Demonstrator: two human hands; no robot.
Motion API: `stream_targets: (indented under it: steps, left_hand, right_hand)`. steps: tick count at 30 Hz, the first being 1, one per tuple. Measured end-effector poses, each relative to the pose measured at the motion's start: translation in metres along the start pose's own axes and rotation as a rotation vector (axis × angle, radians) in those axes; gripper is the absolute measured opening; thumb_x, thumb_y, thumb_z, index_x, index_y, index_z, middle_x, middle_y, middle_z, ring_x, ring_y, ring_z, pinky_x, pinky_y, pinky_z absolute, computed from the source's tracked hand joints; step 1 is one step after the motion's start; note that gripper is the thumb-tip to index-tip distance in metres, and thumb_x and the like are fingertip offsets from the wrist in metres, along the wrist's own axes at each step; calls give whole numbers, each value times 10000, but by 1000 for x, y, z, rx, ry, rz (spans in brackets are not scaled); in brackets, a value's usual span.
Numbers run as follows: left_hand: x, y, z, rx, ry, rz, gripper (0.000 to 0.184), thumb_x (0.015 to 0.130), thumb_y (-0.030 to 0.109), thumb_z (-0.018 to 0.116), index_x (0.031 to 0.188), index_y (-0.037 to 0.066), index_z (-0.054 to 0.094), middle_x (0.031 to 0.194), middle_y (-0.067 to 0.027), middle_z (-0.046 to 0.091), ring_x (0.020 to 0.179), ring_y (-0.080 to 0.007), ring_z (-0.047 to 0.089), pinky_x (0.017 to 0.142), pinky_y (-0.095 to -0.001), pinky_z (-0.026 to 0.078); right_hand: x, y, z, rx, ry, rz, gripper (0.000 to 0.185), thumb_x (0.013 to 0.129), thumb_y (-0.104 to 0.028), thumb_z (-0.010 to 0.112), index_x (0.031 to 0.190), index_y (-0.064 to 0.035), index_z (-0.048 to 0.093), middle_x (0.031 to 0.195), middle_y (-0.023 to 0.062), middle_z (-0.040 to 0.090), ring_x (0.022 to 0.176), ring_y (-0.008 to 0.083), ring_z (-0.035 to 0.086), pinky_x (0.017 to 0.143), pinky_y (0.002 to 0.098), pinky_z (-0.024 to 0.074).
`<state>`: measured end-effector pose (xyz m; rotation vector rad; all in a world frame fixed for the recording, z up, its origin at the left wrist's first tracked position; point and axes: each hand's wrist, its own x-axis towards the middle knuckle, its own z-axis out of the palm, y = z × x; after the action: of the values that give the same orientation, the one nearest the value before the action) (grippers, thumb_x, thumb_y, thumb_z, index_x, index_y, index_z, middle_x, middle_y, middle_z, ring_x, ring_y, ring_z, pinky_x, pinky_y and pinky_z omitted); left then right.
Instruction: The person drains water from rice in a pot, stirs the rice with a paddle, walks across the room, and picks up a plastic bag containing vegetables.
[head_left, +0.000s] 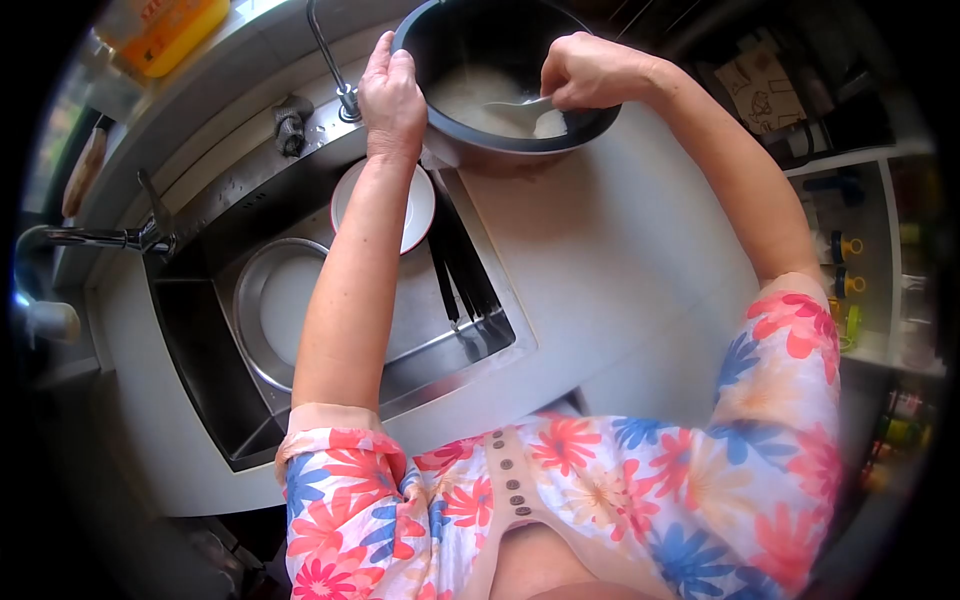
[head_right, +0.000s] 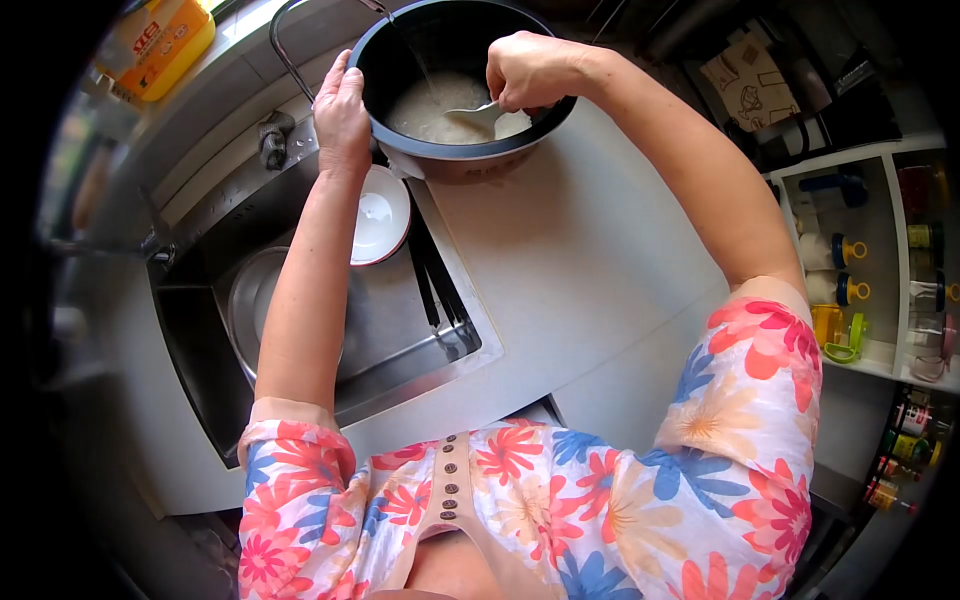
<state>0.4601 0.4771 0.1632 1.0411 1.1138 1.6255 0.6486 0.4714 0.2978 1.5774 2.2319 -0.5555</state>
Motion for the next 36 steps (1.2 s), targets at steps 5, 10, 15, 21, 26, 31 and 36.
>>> stream_targets:
  steps: [5,10,15,21,26,31,36]
  left_hand:
    - [0,1,1,30,9,56,430,893,186,449,1258,-40,482,955,-86,641,832,-137,573,800,-257,435]
    - [-1,-1,5,44,0,53,429,891,188,447,1253,-40,485,1008,-109,641,893,-160,583,830,-267,431]
    - [0,3,5,30,-5,22,432,887,189,448,1251,-39,488,1019,-113,640,912,-160,584,844,-268,429]
    - [2,-3,4,28,6,58,427,888,182,445,1252,-39,487,997,-103,641,874,-154,583,829,-263,431]
    - [-3,3,0,0,-3,-38,419,891,181,450,1245,-39,494,1015,-104,641,896,-152,583,829,-263,435]
    - [2,-6,2,25,13,36,413,894,175,450,1244,-39,495,1030,-114,640,919,-164,584,845,-268,429]
    - [0,-6,0,31,-5,0,412,898,179,452,1244,-40,494,1042,-124,637,937,-176,585,861,-270,422]
  right_hand:
    - [-23,-14,-9,354,-29,-59,192,779,-120,624,899,17,685,666,79,617,573,113,577,506,221,465]
    - [-1,11,8,-53,218,-24,216,715,-90,610,909,-49,697,805,124,674,791,235,651,744,324,513]
    - [16,17,2,-198,377,101,222,730,-101,572,914,-84,695,889,116,672,853,269,641,768,347,511]
    - [-13,0,-5,272,70,-50,201,739,-78,616,914,0,676,685,81,640,622,137,608,514,269,473]
    - [-2,-8,13,96,67,-50,181,776,-79,611,905,27,681,806,136,663,765,232,626,770,313,503]
    - [-3,14,-20,17,367,14,201,731,-165,584,845,-44,697,757,168,661,710,302,652,670,372,519]
    - [4,14,10,-134,164,-53,202,747,-81,569,894,10,675,788,158,656,743,276,635,698,341,511]
